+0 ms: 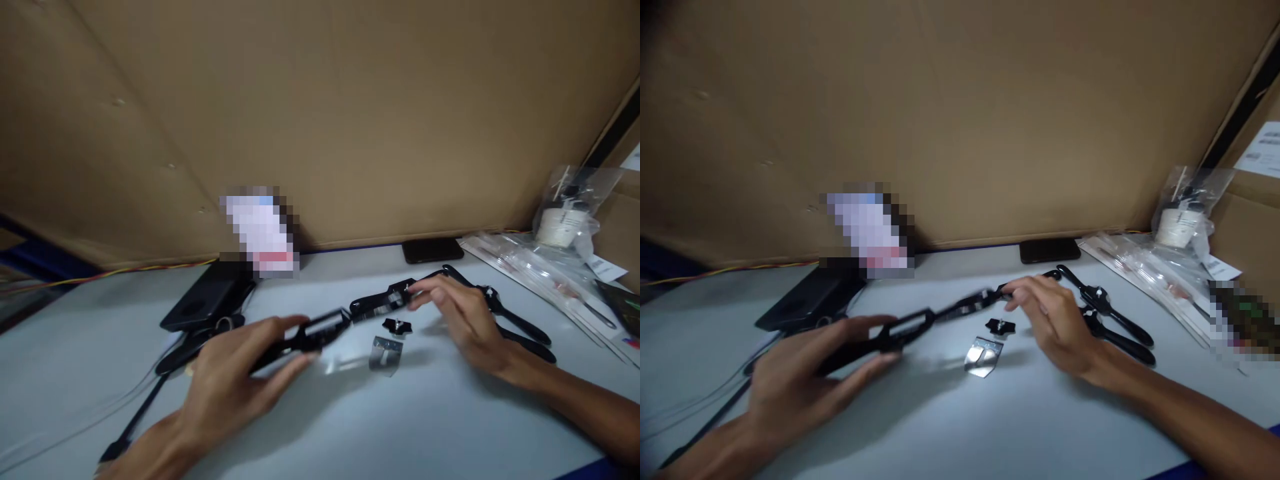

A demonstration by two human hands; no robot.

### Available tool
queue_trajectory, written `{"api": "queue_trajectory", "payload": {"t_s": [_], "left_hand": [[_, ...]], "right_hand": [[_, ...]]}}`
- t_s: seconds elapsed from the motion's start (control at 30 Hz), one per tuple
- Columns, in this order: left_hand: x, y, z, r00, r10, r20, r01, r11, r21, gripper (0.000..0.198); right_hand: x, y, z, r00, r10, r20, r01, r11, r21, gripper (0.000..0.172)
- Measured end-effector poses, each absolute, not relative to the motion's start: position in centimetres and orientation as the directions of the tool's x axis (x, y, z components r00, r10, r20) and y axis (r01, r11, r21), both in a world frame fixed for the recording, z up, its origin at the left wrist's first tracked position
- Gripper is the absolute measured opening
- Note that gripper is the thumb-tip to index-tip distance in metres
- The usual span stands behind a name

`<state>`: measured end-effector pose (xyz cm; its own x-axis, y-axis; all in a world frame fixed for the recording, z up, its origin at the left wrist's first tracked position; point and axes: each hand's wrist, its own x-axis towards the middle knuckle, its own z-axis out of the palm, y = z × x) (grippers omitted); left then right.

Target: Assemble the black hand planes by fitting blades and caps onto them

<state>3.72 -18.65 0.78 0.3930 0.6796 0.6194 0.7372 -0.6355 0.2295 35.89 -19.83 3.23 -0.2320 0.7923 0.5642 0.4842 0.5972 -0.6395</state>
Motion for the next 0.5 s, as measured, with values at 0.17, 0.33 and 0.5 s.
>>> {"api": "queue_trajectory", "payload": {"t_s": [0.17, 0.33, 0.5], "left_hand": [[4.1, -15.9, 2.3, 0.119, 0.921, 0.372, 0.878, -0.272, 0.393, 0.043], [4.4, -15.1, 2.3, 0.084, 0.986, 0.146, 0.928, -0.13, 0.348, 0.054], [3.0, -13.9, 0.3, 0.042, 0.993, 0.114, 0.955, -0.074, 0.287, 0.05]], "right_hand": [[39.0, -16.9, 4.4, -0.125, 0.681, 0.721, 0.813, 0.488, -0.319, 0.04], [41.9, -15.1, 5.6, -0.023, 0.796, 0.605, 0.971, 0.161, -0.176, 0.042], [43.9, -15.4, 7.5, 0.101, 0.962, 0.252, 0.995, -0.095, -0.037, 0.038]]}}
